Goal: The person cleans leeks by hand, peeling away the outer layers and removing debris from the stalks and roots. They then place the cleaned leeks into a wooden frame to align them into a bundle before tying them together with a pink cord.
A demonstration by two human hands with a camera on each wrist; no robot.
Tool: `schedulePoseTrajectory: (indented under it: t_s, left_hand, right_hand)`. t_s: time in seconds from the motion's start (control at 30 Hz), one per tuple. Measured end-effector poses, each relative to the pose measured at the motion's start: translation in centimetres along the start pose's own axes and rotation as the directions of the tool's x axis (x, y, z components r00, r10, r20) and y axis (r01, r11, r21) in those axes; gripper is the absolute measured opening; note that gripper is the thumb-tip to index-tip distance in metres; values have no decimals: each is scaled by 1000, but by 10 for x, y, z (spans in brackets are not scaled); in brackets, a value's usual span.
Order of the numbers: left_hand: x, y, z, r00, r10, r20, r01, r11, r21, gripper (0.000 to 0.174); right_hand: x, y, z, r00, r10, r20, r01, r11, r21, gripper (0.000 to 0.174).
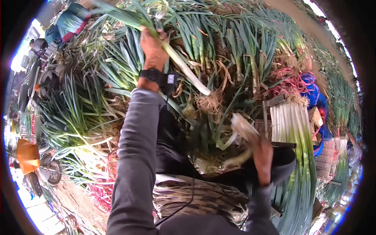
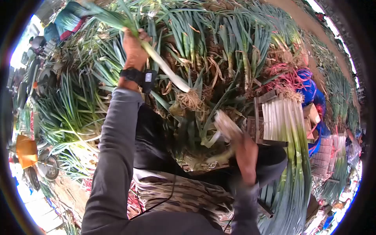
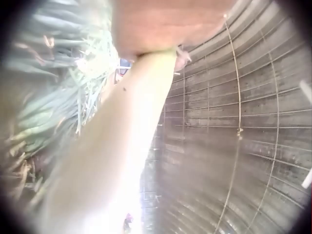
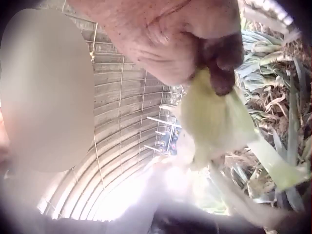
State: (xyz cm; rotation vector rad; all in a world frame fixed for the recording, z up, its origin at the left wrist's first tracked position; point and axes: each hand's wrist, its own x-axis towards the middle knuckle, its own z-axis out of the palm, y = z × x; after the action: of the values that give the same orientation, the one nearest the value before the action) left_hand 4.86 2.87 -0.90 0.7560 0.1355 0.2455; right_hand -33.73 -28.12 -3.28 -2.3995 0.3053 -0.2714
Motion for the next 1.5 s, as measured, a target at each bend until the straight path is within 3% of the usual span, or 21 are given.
schedulePoseTrajectory:
  t_s: [0.13,0.2,0.23,0.27,0.33,0.4,0.5,0.57,0.7,0.77,0.8,0.9,1.03,1.13,1.17,1.23,1.27,1.33,1.4,1.43,1.5]
  left_hand:
    - [-4,18,-9,989,-59,137,80,984,-158,50]
    - [-6,21,-12,986,-97,136,127,965,-231,53]
    - [-1,18,-22,976,-110,187,162,943,-290,53]
    - [12,13,-39,962,-119,246,202,916,-347,53]
    - [21,7,-55,887,-70,456,272,877,-396,53]
    - [36,9,-70,797,-141,588,433,811,-392,48]
    - [59,1,-70,833,-182,523,471,730,-495,64]
    - [52,-4,-60,871,-226,437,453,716,-532,64]
    - [58,-11,-68,991,-54,120,77,978,-194,56]
    - [46,-32,-70,999,-13,44,5,985,174,48]
    - [34,-45,-64,999,-31,41,19,960,280,44]
    - [-20,-39,11,979,-200,-49,206,960,192,45]
    - [12,-15,-10,977,89,-194,-38,967,251,45]
    - [3,-7,-17,981,-56,-187,70,995,74,50]
    - [6,-9,-6,958,15,-285,16,994,108,48]
    - [-9,-11,9,989,79,-128,-84,996,-34,44]
    - [-14,-11,18,992,116,-39,-120,987,-107,42]
    - [-27,-10,28,996,58,65,-42,973,-225,39]
    - [-42,-12,30,990,3,142,20,987,-161,37]
    - [-46,-13,29,980,-64,188,89,988,-127,53]
    - [-57,-16,31,962,-124,244,146,987,-72,64]
  right_hand:
    - [79,-26,58,867,-446,221,498,785,-370,54]
    - [107,-68,52,915,-265,304,197,951,238,56]
    - [117,-85,53,908,-194,371,-19,866,499,57]
    - [124,-91,70,884,-361,299,43,697,716,59]
    - [125,-81,109,773,-502,387,-98,509,855,61]
    - [112,-89,123,713,-407,570,-395,438,807,59]
    - [103,-132,138,886,-290,362,-373,17,928,56]
    - [106,-140,146,887,-248,391,-416,-57,908,46]
    - [75,-125,93,757,-141,638,-549,391,738,37]
    - [43,-131,72,649,42,759,-711,386,587,34]
    - [30,-131,69,716,46,696,-652,398,645,33]
    - [6,-126,48,786,124,605,-583,475,660,27]
    - [-89,-107,-28,897,77,434,-293,841,455,19]
    - [-61,-73,-41,789,340,511,-596,623,506,24]
    - [-44,-65,-34,859,261,440,-498,626,601,30]
    - [-4,-73,-21,937,76,341,-284,734,617,34]
    - [14,-81,-14,913,134,385,-376,641,669,34]
    - [49,-62,33,877,-128,463,-400,341,851,39]
    - [76,-60,101,812,-110,573,-256,815,519,41]
    - [80,-51,110,831,-299,468,124,921,369,43]
    - [86,-44,128,638,-669,381,745,662,-86,48]
